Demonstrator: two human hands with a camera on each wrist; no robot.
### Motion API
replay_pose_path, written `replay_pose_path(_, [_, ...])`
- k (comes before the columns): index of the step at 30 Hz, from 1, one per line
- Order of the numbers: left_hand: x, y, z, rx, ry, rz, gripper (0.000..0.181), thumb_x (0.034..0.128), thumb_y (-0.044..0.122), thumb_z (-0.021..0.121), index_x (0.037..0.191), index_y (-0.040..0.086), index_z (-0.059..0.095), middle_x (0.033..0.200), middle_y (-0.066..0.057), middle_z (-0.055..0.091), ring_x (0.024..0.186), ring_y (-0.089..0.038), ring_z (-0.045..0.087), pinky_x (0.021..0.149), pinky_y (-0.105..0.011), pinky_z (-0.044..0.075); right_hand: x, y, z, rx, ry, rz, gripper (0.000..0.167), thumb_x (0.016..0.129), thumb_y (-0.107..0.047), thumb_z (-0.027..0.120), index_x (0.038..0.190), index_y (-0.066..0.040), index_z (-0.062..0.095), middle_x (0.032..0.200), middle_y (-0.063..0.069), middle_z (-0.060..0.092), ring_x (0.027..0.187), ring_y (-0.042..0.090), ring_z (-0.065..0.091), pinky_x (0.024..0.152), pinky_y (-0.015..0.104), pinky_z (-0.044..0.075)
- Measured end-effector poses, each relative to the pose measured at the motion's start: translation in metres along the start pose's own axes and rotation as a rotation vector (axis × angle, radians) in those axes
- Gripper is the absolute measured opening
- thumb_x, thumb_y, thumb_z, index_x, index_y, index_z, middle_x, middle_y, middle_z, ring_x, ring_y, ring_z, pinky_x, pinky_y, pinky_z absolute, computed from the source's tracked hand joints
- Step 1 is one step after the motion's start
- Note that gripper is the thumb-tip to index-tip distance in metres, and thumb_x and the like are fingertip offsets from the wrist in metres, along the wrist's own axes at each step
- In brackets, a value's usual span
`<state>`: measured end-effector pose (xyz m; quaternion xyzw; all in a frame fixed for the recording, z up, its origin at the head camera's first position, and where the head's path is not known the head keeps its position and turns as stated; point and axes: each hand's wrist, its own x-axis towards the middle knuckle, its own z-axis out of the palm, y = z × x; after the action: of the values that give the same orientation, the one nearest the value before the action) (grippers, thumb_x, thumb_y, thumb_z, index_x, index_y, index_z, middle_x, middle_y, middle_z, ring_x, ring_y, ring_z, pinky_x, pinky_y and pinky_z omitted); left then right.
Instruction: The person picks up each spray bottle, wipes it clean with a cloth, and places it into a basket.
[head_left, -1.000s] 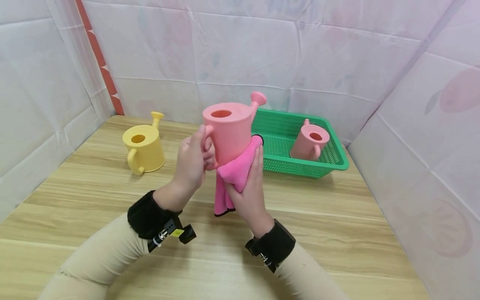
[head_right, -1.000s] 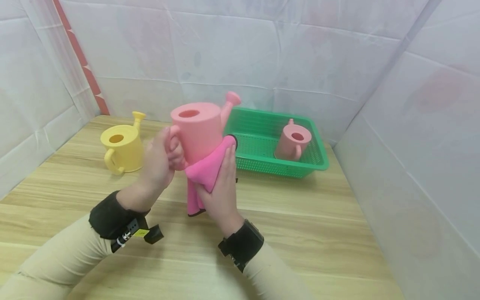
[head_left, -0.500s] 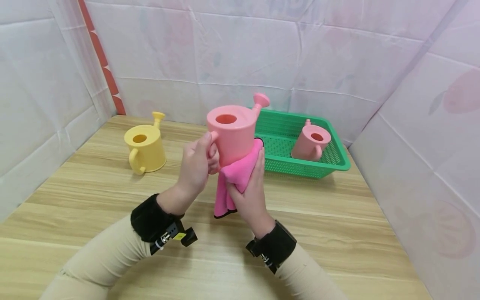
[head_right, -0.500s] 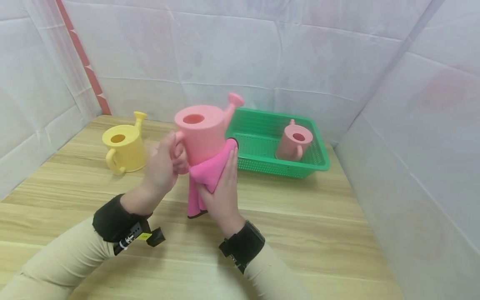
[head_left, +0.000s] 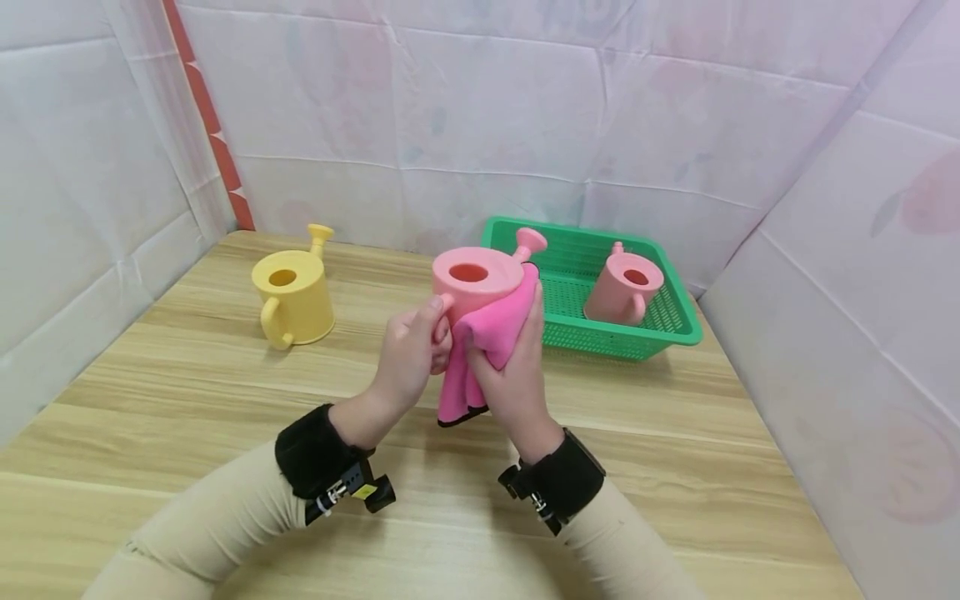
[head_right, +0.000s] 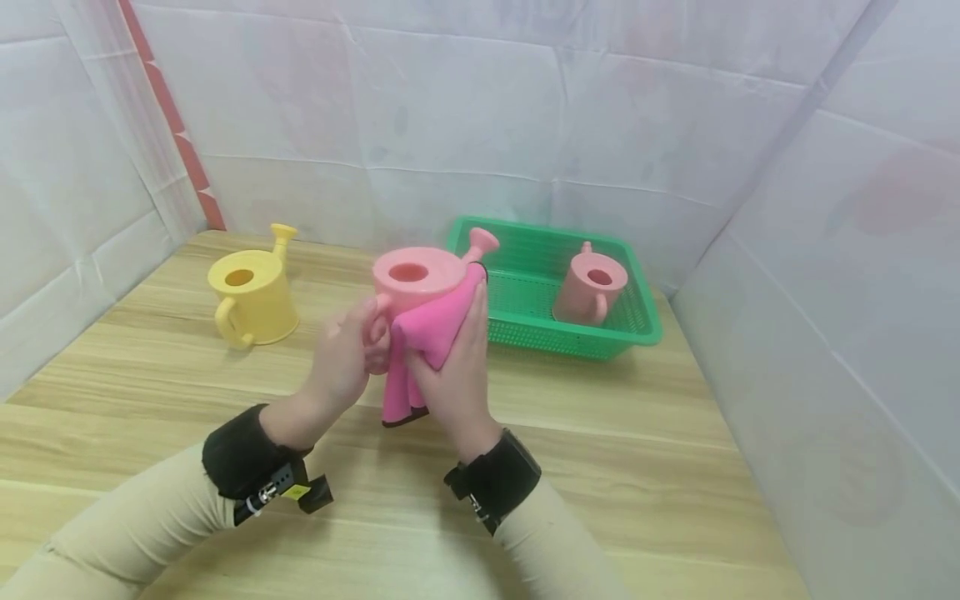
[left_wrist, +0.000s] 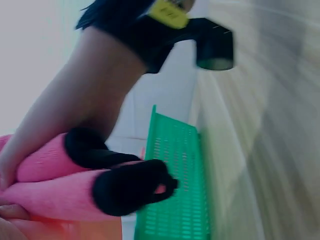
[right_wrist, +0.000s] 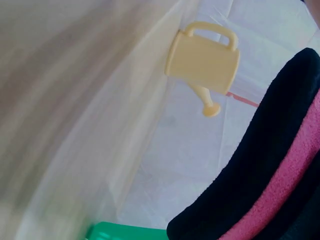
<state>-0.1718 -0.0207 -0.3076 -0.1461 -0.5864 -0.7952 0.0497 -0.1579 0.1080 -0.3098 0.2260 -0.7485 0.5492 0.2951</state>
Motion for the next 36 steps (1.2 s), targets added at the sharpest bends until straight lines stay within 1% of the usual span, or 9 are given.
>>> replay_pose_path(1, [-0.001, -0.002, 0.0, -0.002, -0.004, -0.004, 0.047, 0.0935, 0.033, 0.046, 0.057, 0.005, 0.035, 0.046, -0.001, 0.028, 0.041, -0.013, 0.025, 0.04, -0.023, 0.021, 0.001, -0.001, -0.001, -0.002, 0.005, 0.0, 0.087, 0.079, -0.005, 0.069, 0.144, 0.0, 0.011, 0.133, 0.013, 0.035, 0.115, 0.019, 0.041, 0.094, 0.04, 0.039])
replay_pose_path(2, [-0.002, -0.003, 0.001, -0.006, -0.005, -0.008, 0.047, 0.0938, 0.033, 0.046, 0.057, 0.005, 0.035, 0.046, -0.001, 0.028, 0.041, -0.013, 0.025, 0.039, -0.023, 0.021, 0.003, -0.006, -0.002, -0.003, 0.008, 0.005, 0.087, 0.078, -0.002, 0.069, 0.142, 0.003, 0.011, 0.132, 0.017, 0.035, 0.116, 0.019, 0.041, 0.094, 0.041, 0.039])
replay_pose_path(6, [-0.006, -0.008, 0.002, -0.011, -0.013, -0.027, 0.047, 0.0951, 0.031, 0.044, 0.057, 0.005, 0.035, 0.046, 0.0, 0.029, 0.04, -0.011, 0.026, 0.039, -0.022, 0.021, 0.006, -0.009, -0.004, -0.016, 0.026, 0.009, 0.086, 0.077, -0.002, 0.069, 0.142, 0.004, 0.012, 0.133, 0.022, 0.033, 0.116, 0.022, 0.041, 0.094, 0.041, 0.038])
replay_pose_path(12, [-0.009, -0.013, 0.0, 0.0, -0.025, -0.06, 0.046, 0.0959, 0.032, 0.042, 0.059, 0.005, 0.035, 0.047, 0.0, 0.029, 0.041, -0.011, 0.026, 0.039, -0.022, 0.021, 0.005, -0.011, -0.003, -0.042, 0.045, 0.032, 0.088, 0.077, -0.004, 0.071, 0.143, 0.003, 0.013, 0.135, 0.022, 0.032, 0.117, 0.023, 0.04, 0.095, 0.043, 0.037])
replay_pose_path(17, [-0.009, -0.012, -0.002, -0.012, -0.017, -0.077, 0.047, 0.0957, 0.033, 0.043, 0.059, 0.005, 0.035, 0.048, 0.0, 0.028, 0.041, -0.011, 0.025, 0.039, -0.022, 0.021, 0.001, -0.008, 0.0, -0.065, 0.045, 0.032, 0.091, 0.075, -0.004, 0.074, 0.143, 0.004, 0.013, 0.136, 0.022, 0.031, 0.119, 0.025, 0.038, 0.096, 0.044, 0.036])
replay_pose_path(22, [-0.005, -0.006, -0.003, -0.041, 0.01, -0.078, 0.047, 0.0938, 0.035, 0.046, 0.057, 0.007, 0.033, 0.048, 0.0, 0.027, 0.041, -0.012, 0.024, 0.039, -0.023, 0.02, -0.003, -0.007, 0.002, -0.065, 0.033, 0.008, 0.094, 0.073, -0.002, 0.076, 0.143, 0.006, 0.012, 0.139, 0.021, 0.03, 0.12, 0.026, 0.037, 0.099, 0.044, 0.034])
replay_pose_path(30, [0.004, 0.01, -0.005, -0.092, 0.057, -0.029, 0.046, 0.0948, 0.032, 0.045, 0.058, 0.008, 0.033, 0.047, 0.001, 0.025, 0.041, -0.013, 0.022, 0.041, -0.024, 0.018, -0.011, -0.002, 0.005, -0.091, -0.017, -0.012, 0.095, 0.072, -0.002, 0.076, 0.143, 0.006, 0.012, 0.136, 0.021, 0.031, 0.117, 0.03, 0.038, 0.095, 0.047, 0.037])
replay_pose_path(34, [0.005, 0.016, -0.005, -0.122, 0.063, -0.009, 0.045, 0.095, 0.03, 0.045, 0.059, 0.007, 0.033, 0.047, 0.0, 0.024, 0.041, -0.014, 0.021, 0.04, -0.024, 0.018, -0.014, 0.001, 0.005, -0.089, -0.041, -0.016, 0.097, 0.072, -0.003, 0.076, 0.143, 0.005, 0.011, 0.134, 0.019, 0.032, 0.117, 0.028, 0.038, 0.093, 0.046, 0.039])
replay_pose_path(36, [0.004, 0.017, -0.005, -0.114, 0.062, -0.004, 0.044, 0.095, 0.029, 0.045, 0.059, 0.006, 0.033, 0.047, 0.0, 0.025, 0.041, -0.015, 0.021, 0.04, -0.025, 0.019, -0.016, 0.002, 0.005, -0.086, -0.046, -0.01, 0.097, 0.073, -0.004, 0.076, 0.144, 0.004, 0.01, 0.134, 0.019, 0.032, 0.117, 0.027, 0.039, 0.093, 0.046, 0.039])
